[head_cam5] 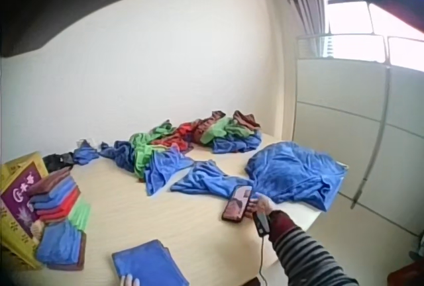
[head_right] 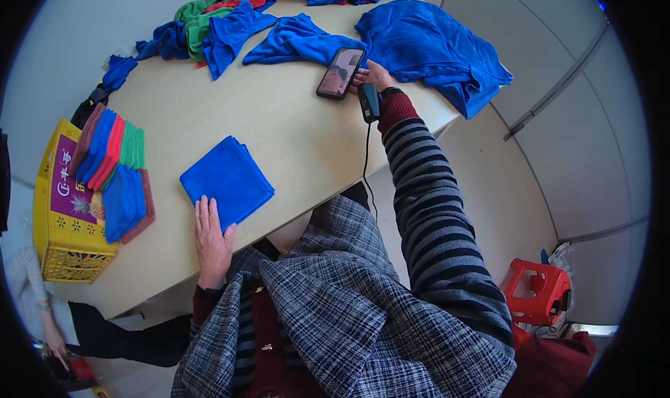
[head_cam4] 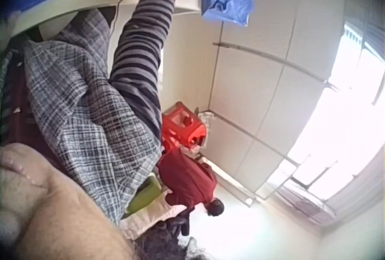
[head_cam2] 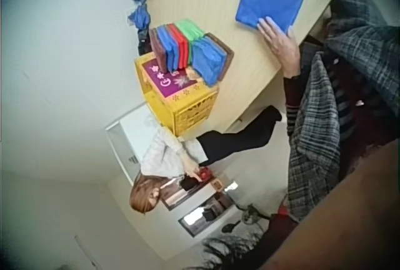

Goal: Folding blue fabric squares and stacking them neatly on a desk.

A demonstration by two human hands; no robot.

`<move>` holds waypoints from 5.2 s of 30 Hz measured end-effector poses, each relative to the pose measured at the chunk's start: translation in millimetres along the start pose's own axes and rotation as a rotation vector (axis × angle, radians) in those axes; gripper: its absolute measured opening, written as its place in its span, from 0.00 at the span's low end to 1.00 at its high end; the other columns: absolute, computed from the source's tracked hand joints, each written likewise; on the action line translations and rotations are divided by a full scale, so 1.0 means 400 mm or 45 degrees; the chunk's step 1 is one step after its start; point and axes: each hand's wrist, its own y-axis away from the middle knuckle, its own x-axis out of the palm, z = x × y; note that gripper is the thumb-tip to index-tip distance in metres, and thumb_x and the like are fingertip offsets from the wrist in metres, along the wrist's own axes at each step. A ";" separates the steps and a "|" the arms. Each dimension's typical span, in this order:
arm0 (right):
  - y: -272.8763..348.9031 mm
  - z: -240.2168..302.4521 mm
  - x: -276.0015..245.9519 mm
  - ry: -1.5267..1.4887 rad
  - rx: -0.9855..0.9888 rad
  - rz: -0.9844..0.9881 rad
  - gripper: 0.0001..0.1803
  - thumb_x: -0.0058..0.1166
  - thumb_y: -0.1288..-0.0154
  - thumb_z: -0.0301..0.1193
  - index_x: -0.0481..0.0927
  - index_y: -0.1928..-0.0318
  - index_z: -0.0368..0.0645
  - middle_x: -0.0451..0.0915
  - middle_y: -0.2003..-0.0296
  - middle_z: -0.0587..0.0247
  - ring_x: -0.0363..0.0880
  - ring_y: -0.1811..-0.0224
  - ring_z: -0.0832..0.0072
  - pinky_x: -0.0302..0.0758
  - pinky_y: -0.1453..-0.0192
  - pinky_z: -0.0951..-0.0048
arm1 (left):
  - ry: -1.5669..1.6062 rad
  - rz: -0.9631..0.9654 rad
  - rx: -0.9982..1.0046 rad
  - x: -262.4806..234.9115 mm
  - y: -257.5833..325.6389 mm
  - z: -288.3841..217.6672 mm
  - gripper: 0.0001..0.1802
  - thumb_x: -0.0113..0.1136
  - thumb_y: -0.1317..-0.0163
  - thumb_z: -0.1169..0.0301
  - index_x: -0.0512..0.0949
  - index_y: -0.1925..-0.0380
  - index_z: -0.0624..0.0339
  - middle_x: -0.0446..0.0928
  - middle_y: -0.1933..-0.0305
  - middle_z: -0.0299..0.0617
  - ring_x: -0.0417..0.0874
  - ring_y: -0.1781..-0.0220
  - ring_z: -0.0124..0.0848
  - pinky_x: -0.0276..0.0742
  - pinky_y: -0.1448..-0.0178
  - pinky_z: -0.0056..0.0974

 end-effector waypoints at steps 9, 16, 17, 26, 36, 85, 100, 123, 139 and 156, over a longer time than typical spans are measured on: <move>-0.023 -0.040 0.045 0.219 0.008 -0.129 0.25 0.45 0.22 0.49 0.71 0.41 0.40 0.78 0.48 0.51 0.80 0.47 0.56 0.77 0.40 0.52 | -0.018 -0.014 -0.007 -0.002 0.000 -0.007 0.40 0.63 0.32 0.63 0.58 0.26 0.66 0.53 0.20 0.57 0.51 0.18 0.54 0.54 0.19 0.53; -0.013 -0.079 0.072 0.175 0.126 -0.115 0.20 0.41 0.19 0.46 0.70 0.42 0.45 0.76 0.48 0.56 0.76 0.44 0.60 0.70 0.33 0.56 | 0.013 0.008 -0.025 -0.002 0.000 -0.011 0.37 0.58 0.30 0.65 0.57 0.25 0.66 0.52 0.20 0.59 0.51 0.18 0.55 0.50 0.18 0.52; -0.009 -0.081 0.076 0.202 0.072 -0.116 0.20 0.41 0.19 0.46 0.70 0.42 0.44 0.76 0.47 0.56 0.76 0.44 0.59 0.70 0.32 0.55 | 0.015 0.009 -0.020 -0.002 0.000 -0.013 0.37 0.58 0.30 0.65 0.57 0.25 0.66 0.52 0.20 0.59 0.51 0.18 0.55 0.50 0.18 0.52; 0.064 -0.090 0.132 -0.009 0.004 -0.084 0.20 0.41 0.19 0.44 0.68 0.42 0.41 0.76 0.45 0.52 0.76 0.39 0.56 0.66 0.27 0.49 | -0.004 0.011 0.043 -0.016 0.002 -0.014 0.38 0.60 0.31 0.64 0.58 0.25 0.65 0.53 0.20 0.57 0.51 0.18 0.55 0.51 0.18 0.53; -0.197 0.011 -0.104 0.480 -0.252 0.014 0.23 0.42 0.19 0.43 0.67 0.37 0.39 0.76 0.41 0.49 0.77 0.39 0.54 0.67 0.27 0.49 | 0.002 0.066 0.119 -0.033 -0.034 -0.049 0.41 0.64 0.35 0.63 0.59 0.26 0.63 0.54 0.20 0.56 0.52 0.19 0.55 0.49 0.19 0.55; 0.281 -0.313 0.270 0.705 0.024 0.197 0.27 0.40 0.19 0.52 0.79 0.42 0.43 0.84 0.51 0.60 0.82 0.51 0.70 0.78 0.42 0.64 | 0.145 -0.278 0.597 0.001 -0.192 -0.199 0.26 0.73 0.42 0.60 0.71 0.52 0.58 0.64 0.25 0.50 0.53 0.19 0.55 0.49 0.20 0.64; 0.295 -0.314 0.272 0.752 -0.019 0.234 0.27 0.41 0.18 0.50 0.78 0.40 0.41 0.84 0.49 0.59 0.83 0.50 0.69 0.79 0.42 0.63 | 0.100 -0.250 0.635 -0.002 -0.194 -0.218 0.26 0.74 0.44 0.60 0.71 0.52 0.58 0.67 0.28 0.48 0.54 0.19 0.56 0.46 0.20 0.65; 0.293 -0.303 0.262 0.761 -0.025 0.219 0.27 0.41 0.19 0.50 0.78 0.41 0.41 0.84 0.49 0.58 0.83 0.50 0.69 0.79 0.40 0.61 | 0.133 -0.290 0.649 -0.004 -0.195 -0.229 0.24 0.73 0.44 0.61 0.72 0.54 0.57 0.67 0.27 0.48 0.54 0.19 0.55 0.46 0.21 0.66; 0.219 -0.158 0.130 0.665 -0.156 0.060 0.28 0.37 0.18 0.52 0.76 0.40 0.41 0.82 0.48 0.55 0.83 0.47 0.63 0.79 0.40 0.57 | 0.156 -0.387 0.395 -0.039 -0.056 -0.108 0.20 0.71 0.44 0.68 0.73 0.55 0.58 0.74 0.34 0.47 0.63 0.23 0.55 0.49 0.22 0.67; 0.128 0.111 -0.030 0.743 -0.374 -0.262 0.30 0.41 0.21 0.56 0.79 0.40 0.43 0.84 0.50 0.58 0.84 0.49 0.63 0.78 0.39 0.55 | 0.114 -0.425 0.149 -0.033 -0.013 -0.038 0.09 0.63 0.38 0.75 0.76 0.58 0.60 0.80 0.42 0.48 0.73 0.31 0.52 0.56 0.23 0.61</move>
